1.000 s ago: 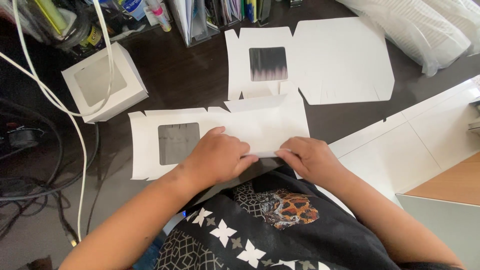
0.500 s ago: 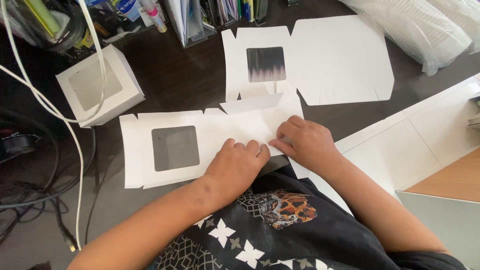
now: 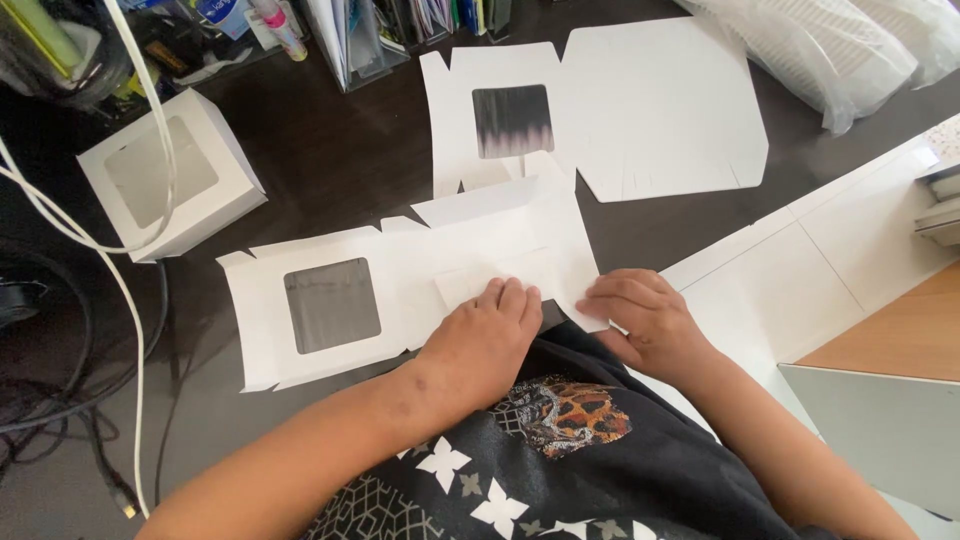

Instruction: The person assembles two white cardboard boxes with clear windows by folding and tucking flaps. The person first completes one box, then begins a second, folding the sides and securing the tabs.

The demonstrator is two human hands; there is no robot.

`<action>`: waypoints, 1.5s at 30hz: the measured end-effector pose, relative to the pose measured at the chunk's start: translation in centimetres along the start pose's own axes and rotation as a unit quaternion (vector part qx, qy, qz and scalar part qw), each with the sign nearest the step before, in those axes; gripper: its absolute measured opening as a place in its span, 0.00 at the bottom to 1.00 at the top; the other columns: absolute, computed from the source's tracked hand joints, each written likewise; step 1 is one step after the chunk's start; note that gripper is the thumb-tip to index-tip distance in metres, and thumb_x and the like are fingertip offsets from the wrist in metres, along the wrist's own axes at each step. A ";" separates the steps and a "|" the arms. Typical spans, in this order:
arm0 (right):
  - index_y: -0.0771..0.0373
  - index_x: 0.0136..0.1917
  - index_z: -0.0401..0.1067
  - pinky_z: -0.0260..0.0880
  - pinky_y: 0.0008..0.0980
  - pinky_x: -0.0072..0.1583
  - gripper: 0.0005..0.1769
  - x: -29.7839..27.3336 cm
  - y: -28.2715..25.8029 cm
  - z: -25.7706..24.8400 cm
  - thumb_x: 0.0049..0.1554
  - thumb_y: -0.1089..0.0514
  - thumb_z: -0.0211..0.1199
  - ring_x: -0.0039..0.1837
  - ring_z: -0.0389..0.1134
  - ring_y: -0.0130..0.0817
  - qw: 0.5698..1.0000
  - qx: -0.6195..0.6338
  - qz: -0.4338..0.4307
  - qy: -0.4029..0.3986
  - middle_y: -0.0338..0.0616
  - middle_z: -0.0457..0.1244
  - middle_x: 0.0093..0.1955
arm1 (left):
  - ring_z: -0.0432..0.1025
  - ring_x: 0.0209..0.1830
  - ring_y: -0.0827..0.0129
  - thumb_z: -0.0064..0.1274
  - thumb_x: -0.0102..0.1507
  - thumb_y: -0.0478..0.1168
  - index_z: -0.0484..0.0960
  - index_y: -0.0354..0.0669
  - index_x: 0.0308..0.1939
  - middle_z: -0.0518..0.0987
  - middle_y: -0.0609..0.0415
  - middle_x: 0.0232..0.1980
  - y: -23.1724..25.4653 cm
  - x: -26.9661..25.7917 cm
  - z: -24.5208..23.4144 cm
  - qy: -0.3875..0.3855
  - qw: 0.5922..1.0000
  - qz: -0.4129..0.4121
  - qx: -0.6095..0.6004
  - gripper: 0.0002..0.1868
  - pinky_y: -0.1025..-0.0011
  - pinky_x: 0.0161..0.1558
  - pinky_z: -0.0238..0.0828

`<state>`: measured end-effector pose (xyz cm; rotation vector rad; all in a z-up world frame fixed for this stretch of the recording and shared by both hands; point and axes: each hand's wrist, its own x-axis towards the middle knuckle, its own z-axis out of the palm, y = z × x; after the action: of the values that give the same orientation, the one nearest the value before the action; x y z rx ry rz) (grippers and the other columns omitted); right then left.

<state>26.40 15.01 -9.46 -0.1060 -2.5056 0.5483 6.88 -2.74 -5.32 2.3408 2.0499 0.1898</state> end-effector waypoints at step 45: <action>0.60 0.45 0.80 0.71 0.44 0.63 0.09 13.3 1.2 -2.6 0.53 0.66 0.61 0.62 0.71 0.48 0.969 -0.037 0.150 -0.191 0.45 0.72 0.51 | 0.56 0.72 0.34 0.37 0.64 0.38 0.56 0.35 0.76 0.61 0.34 0.72 0.4 0.5 0.7 -0.078 0.994 -0.012 -0.082 0.35 0.30 0.63 0.53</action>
<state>16.63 19.59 -1.16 -0.4529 -2.9097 0.6469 7.40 -2.27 -5.97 2.1616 1.9121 0.1618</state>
